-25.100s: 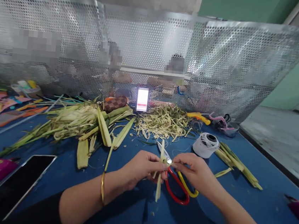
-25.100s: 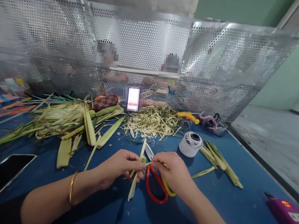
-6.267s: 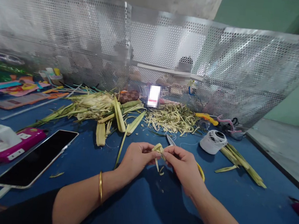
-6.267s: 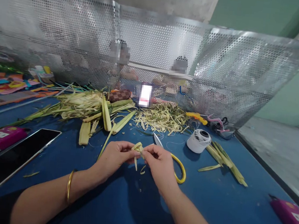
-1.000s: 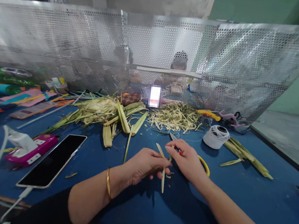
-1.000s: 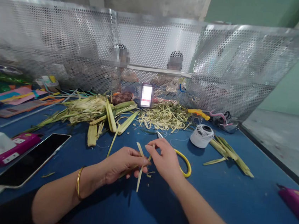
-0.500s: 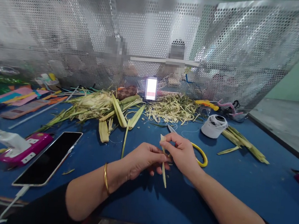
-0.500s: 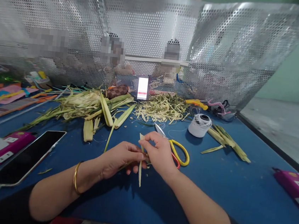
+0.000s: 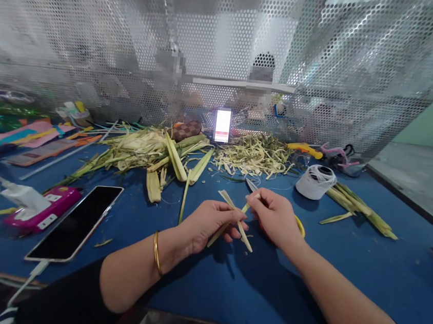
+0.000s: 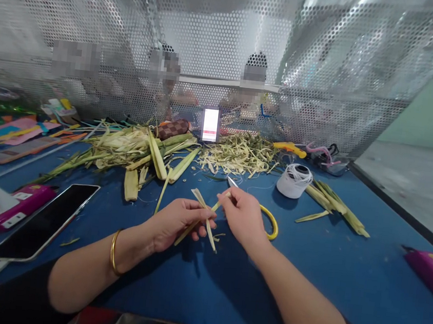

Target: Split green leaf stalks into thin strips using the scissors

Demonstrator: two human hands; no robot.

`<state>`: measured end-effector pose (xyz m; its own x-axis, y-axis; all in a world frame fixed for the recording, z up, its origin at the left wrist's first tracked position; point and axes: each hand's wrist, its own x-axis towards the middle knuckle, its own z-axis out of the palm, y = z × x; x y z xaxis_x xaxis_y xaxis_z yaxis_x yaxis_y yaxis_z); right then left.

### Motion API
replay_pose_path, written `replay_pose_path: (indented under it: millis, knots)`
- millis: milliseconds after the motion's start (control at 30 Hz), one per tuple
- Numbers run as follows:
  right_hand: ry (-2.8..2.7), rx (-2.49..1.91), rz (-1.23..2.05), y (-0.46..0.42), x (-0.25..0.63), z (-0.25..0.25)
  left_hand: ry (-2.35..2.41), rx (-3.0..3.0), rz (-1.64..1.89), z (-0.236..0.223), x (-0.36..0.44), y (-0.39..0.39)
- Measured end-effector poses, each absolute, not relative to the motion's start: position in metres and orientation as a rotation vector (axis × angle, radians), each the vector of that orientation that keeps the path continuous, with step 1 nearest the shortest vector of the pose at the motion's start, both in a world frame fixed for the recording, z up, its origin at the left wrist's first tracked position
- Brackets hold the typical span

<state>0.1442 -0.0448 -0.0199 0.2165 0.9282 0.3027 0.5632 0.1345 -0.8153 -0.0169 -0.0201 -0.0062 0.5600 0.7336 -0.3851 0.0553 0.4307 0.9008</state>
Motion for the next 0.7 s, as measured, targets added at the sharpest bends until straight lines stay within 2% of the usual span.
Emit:
replay_pose_path:
  millis: [100,200,367,500,700]
  knots:
    - [-1.679,-1.400,-0.085,-0.053,0.145,-0.010,0.906,0.961,0.542,-0.007,-0.017,-0.017]
    - [-2.138,-1.064,-0.375,-0.063,0.140,0.000,0.854,0.864,0.619,-0.007,-0.019,-0.013]
    - [-2.584,-1.017,-0.633,-0.066,0.127,-0.003,0.776,0.911,0.645,-0.010,-0.021,-0.010]
    - [-2.578,-1.004,-0.726,-0.063,0.126,-0.010,0.777,0.978,0.672,-0.010,-0.019,-0.011]
    - [-2.530,-0.914,-0.694,-0.065,0.127,-0.015,0.799,0.940,0.753,-0.006,-0.019,-0.016]
